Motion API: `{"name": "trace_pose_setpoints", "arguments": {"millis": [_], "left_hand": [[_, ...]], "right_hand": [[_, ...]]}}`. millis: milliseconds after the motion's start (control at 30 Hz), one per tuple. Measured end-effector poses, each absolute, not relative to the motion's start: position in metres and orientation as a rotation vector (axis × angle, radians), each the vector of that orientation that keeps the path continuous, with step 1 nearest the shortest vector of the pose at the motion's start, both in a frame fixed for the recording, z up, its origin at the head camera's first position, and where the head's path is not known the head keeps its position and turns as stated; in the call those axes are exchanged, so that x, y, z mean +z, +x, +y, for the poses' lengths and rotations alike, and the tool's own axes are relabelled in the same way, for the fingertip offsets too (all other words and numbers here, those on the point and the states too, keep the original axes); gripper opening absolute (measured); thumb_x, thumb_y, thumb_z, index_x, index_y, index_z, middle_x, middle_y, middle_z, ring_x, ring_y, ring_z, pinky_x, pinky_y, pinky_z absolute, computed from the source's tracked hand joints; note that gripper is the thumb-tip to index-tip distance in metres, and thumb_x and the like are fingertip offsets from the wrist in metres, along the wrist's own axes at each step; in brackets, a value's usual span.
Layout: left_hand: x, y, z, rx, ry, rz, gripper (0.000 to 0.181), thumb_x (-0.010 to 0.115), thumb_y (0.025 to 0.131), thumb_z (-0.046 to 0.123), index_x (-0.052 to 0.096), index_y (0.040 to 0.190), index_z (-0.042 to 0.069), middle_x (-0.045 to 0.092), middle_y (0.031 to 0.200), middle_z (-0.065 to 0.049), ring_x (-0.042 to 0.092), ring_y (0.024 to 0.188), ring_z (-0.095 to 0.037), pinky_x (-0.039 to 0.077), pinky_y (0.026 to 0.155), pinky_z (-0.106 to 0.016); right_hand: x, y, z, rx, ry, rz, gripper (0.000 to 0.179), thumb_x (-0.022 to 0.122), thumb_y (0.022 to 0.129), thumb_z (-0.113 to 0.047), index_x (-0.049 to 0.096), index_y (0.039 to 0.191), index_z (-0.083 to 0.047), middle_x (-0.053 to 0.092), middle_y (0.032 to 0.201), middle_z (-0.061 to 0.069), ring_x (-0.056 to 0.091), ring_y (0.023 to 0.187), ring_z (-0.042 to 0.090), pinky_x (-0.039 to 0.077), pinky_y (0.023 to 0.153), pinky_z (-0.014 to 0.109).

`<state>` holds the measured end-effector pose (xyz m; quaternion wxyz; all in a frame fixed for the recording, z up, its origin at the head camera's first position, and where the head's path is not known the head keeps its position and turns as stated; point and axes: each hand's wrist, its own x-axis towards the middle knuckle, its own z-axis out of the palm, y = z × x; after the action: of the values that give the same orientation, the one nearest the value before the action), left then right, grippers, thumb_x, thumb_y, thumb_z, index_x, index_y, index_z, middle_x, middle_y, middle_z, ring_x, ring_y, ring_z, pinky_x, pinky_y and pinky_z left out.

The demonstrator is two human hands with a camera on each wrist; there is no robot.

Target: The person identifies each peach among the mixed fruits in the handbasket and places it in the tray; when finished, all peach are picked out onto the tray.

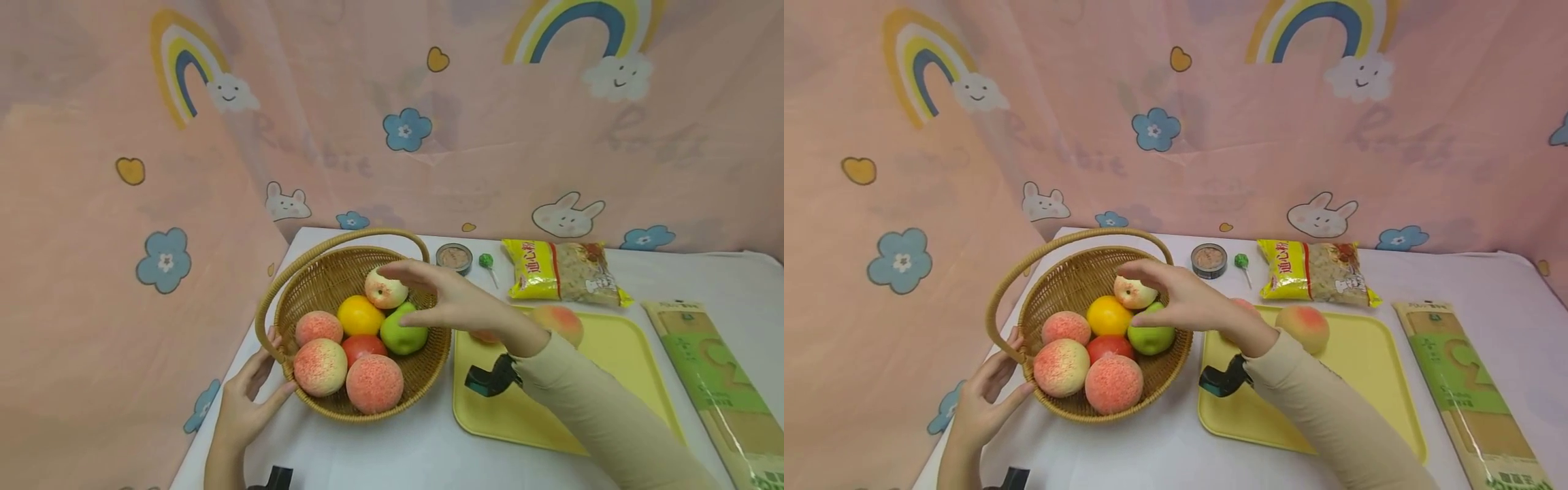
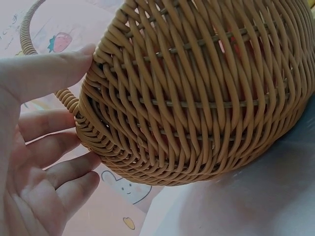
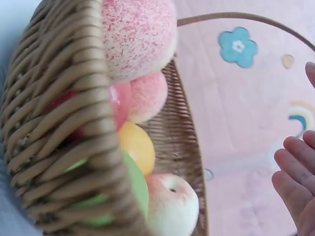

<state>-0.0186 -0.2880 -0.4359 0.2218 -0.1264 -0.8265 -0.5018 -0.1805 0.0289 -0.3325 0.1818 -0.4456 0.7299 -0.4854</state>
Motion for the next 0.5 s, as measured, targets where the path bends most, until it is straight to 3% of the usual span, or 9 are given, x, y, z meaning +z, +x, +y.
{"name": "trace_pose_setpoints", "arguments": {"millis": [167, 500], "left_hand": [[-0.435, -0.018, -0.287, -1.381, -0.332, -2.283, 0.070, 0.073, 0.068, -0.018, 0.046, 0.133, -0.011, 0.043, 0.138, -0.031, 0.045, 0.131, -0.010, 0.040, 0.105, -0.018], [-0.434, -0.018, -0.286, -1.385, -0.346, -2.289, 0.070, 0.073, 0.069, -0.016, 0.045, 0.133, -0.011, 0.042, 0.141, -0.029, 0.044, 0.132, -0.008, 0.039, 0.106, -0.017]], "right_hand": [[-0.332, -0.197, -0.006, -1.276, -1.310, 1.983, 0.063, 0.071, 0.085, -0.014, 0.041, 0.140, -0.005, 0.044, 0.144, 0.014, 0.040, 0.136, 0.024, 0.034, 0.115, 0.040], [-0.343, -0.217, -0.062, -0.993, -1.343, 1.926, 0.064, 0.072, 0.084, -0.018, 0.042, 0.140, -0.008, 0.044, 0.145, 0.009, 0.039, 0.137, 0.022, 0.035, 0.115, 0.038]]}}
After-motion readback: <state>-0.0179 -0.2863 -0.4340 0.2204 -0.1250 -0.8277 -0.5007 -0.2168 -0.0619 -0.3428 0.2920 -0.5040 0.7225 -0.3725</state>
